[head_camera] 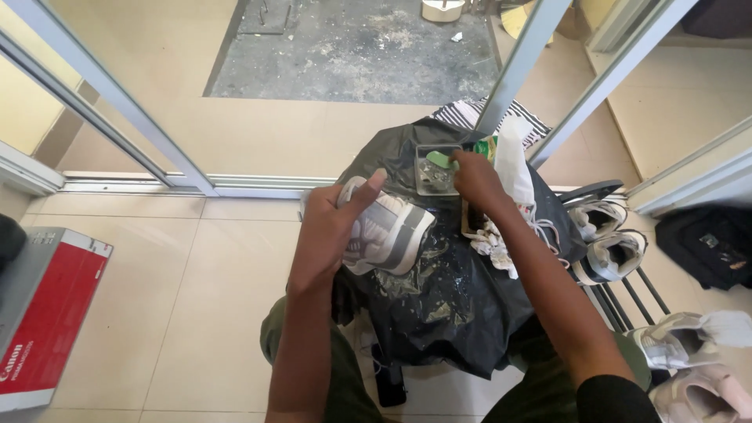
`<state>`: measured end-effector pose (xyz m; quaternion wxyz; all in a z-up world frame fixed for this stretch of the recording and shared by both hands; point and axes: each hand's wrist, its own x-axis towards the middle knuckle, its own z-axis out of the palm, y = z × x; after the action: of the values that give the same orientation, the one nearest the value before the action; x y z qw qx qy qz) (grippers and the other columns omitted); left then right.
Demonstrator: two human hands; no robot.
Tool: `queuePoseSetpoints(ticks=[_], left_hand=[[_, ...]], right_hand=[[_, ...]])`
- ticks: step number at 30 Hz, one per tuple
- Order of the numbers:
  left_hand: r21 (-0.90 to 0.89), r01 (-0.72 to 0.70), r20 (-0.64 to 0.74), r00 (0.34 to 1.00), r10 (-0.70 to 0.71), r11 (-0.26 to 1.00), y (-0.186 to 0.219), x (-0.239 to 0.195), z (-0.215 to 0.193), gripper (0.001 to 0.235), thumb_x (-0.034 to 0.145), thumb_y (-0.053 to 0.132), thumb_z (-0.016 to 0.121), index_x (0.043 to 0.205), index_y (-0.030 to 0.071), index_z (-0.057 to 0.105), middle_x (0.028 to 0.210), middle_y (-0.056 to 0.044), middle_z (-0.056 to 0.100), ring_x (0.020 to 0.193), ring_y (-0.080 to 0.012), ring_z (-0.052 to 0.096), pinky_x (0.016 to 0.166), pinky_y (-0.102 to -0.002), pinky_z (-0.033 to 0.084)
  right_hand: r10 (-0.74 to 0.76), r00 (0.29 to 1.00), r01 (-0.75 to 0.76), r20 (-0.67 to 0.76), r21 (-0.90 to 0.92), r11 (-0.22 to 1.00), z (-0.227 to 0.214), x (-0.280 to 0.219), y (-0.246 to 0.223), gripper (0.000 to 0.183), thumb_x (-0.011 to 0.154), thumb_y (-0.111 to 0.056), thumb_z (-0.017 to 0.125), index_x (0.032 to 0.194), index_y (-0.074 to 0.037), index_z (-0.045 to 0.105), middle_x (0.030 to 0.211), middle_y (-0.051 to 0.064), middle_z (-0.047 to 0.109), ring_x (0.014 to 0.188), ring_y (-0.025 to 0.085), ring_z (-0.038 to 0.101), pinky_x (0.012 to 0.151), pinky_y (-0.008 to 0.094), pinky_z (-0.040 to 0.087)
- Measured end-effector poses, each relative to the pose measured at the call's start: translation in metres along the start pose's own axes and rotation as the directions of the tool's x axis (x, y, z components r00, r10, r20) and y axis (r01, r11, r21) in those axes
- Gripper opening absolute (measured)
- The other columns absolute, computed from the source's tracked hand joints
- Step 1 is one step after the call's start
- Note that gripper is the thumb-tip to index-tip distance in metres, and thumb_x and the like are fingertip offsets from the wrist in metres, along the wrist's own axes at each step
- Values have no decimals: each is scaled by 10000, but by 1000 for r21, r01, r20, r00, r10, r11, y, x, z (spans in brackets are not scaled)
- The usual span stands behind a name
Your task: The person scrubs a white sneaker with a green brush, repeatedly dipping the brush into a small container of liquid. They wipe the shoe with a white cloth and continue scrubbing different sections of the upper and sole.
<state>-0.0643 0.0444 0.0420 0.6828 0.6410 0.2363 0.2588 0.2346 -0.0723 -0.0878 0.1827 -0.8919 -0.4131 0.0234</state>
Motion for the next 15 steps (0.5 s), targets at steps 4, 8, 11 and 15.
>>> queuePoseSetpoints(ticks=[4,8,11,15], left_hand=[[-35,23,-9,1000,-23,999,17,-5,-2,448,870,372,831,618,35,678,575,-49,580,613,-117,527,643,-341,527],[-24,6,16,1000,-5,1000,17,-1,-4,459,878,344,830,574,47,655,553,-36,560,653,-107,495,620,-335,523],[-2,-10,45,999,10,1000,13,1,-6,473,903,330,806,557,65,621,531,-28,539,634,-101,462,601,-327,503],[6,-30,96,995,29,1000,11,4,-7,494,930,343,780,546,94,593,523,-6,525,606,-83,449,588,-284,475]], right_hand=[[-54,998,55,23,-60,997,44,45,21,164,902,38,665,1031,21,766,872,222,745,846,420,760,763,484,617],[-61,990,66,131,-30,997,65,58,35,186,872,51,698,1044,45,769,918,260,751,920,445,754,797,519,611],[-87,981,87,173,6,996,83,64,55,203,870,77,683,1054,78,769,939,306,743,928,485,741,811,543,608],[-113,967,128,230,-49,991,86,68,55,178,888,49,667,1018,75,785,907,302,750,910,474,749,755,519,625]])
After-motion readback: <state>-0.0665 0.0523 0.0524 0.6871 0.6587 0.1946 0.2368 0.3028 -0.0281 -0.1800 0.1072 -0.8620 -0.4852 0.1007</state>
